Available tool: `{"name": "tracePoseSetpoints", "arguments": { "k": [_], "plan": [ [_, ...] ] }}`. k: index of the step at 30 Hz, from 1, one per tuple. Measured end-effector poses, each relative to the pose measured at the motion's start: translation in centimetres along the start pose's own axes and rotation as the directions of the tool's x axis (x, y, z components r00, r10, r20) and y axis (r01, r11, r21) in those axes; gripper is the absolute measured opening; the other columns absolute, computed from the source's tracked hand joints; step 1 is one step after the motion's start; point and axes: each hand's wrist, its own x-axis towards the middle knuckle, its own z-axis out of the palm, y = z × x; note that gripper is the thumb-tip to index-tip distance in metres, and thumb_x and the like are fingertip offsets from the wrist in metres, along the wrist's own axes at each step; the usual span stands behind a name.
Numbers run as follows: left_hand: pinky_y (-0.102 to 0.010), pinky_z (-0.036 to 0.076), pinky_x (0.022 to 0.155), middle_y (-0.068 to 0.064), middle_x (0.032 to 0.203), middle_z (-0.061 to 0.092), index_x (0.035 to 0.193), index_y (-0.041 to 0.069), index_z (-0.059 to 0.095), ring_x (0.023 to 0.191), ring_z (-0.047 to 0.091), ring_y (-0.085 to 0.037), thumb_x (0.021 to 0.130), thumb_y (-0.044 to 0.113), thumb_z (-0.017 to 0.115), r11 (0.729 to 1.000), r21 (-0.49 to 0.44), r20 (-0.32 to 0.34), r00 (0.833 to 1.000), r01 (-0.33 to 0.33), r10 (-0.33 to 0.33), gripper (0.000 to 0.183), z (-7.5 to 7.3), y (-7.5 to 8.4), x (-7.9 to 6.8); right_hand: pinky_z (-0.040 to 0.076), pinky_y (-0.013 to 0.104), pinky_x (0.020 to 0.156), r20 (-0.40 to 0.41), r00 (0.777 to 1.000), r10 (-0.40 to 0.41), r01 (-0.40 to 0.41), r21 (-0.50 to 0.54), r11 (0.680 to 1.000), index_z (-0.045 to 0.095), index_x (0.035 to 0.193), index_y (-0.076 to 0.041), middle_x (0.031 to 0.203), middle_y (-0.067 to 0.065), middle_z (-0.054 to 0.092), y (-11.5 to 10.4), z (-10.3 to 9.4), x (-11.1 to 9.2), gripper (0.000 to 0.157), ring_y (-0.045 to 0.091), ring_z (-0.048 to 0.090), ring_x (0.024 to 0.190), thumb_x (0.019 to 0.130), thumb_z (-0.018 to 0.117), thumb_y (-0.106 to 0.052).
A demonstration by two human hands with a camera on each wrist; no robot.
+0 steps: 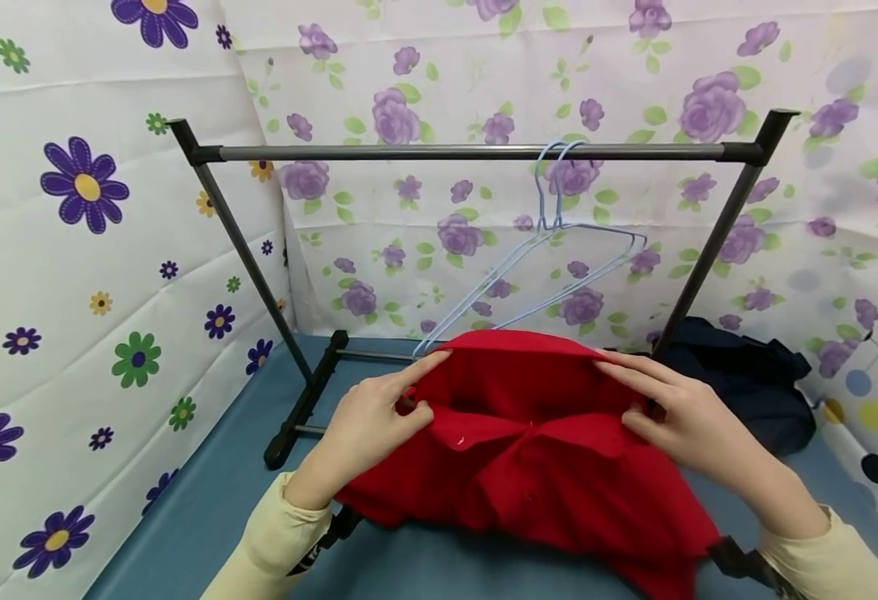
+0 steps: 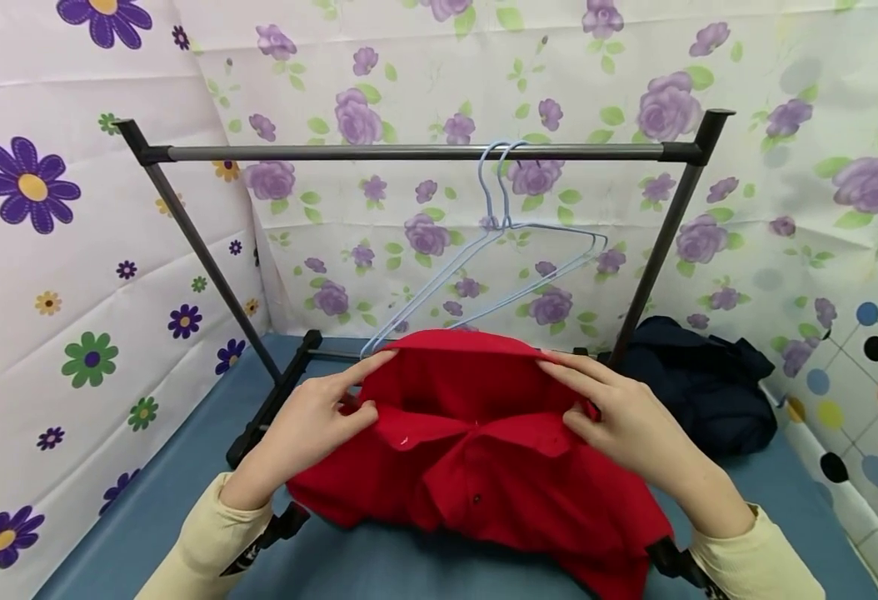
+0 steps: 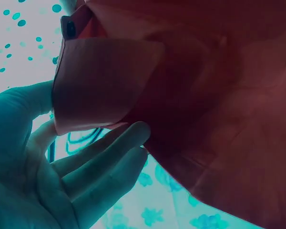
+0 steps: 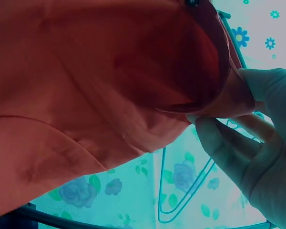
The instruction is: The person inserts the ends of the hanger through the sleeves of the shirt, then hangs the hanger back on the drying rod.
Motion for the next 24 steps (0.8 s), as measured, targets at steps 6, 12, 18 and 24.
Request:
{"name": "tracePoseSetpoints", "arguments": {
  "k": [6,12,18,24],
  "plan": [
    [-0.023,0.027,0.049,0.007,0.06,0.036,0.15,0.035,0.049,0.05,0.028,-0.004,0.091,0.008,0.06,0.998,-0.052,-0.055,0.998,-0.03,0.027,0.066,0.4,-0.3,0.2,0.035,0.014,0.052,0.017,1.0,0.01,-0.011,0.051,0.999,0.057,0.143,-0.009,0.14,0.015,0.055,-0.2,0.5,0.2,0.07,-0.005,0.037,0.056,0.078,0.075,0.011],
    [-0.024,0.032,0.05,0.007,0.06,0.035,0.152,0.034,0.045,0.049,0.028,-0.004,0.091,0.002,0.055,0.984,-0.177,-0.008,1.0,-0.023,0.021,0.07,0.6,-0.3,-0.1,0.04,0.021,0.051,0.103,0.99,0.097,-0.108,0.115,0.987,0.058,0.142,-0.01,0.138,0.017,0.056,-0.5,1.0,0.4,0.059,-0.004,0.039,0.053,0.086,0.072,0.005],
    [-0.024,0.034,0.051,0.008,0.061,0.035,0.154,0.03,0.043,0.049,0.03,-0.005,0.092,0.003,0.055,0.972,-0.235,0.014,1.0,-0.014,0.018,0.069,0.3,-0.1,-0.3,0.044,0.021,0.052,0.109,0.988,0.105,-0.117,0.109,0.987,0.064,0.137,-0.017,0.131,0.005,0.061,-0.6,1.8,0.9,0.05,-0.001,0.048,0.063,0.089,0.074,-0.002],
    [-0.023,0.035,0.047,0.007,0.059,0.035,0.155,0.024,0.042,0.044,0.028,-0.003,0.092,0.002,0.054,0.967,-0.256,0.006,1.0,-0.02,0.022,0.068,0.4,0.0,0.0,0.045,0.021,0.054,0.103,0.989,0.107,-0.116,0.078,0.99,0.068,0.13,-0.02,0.124,0.0,0.063,-0.4,2.5,1.5,0.042,-0.001,0.051,0.069,0.091,0.076,-0.009]
  ]
}}
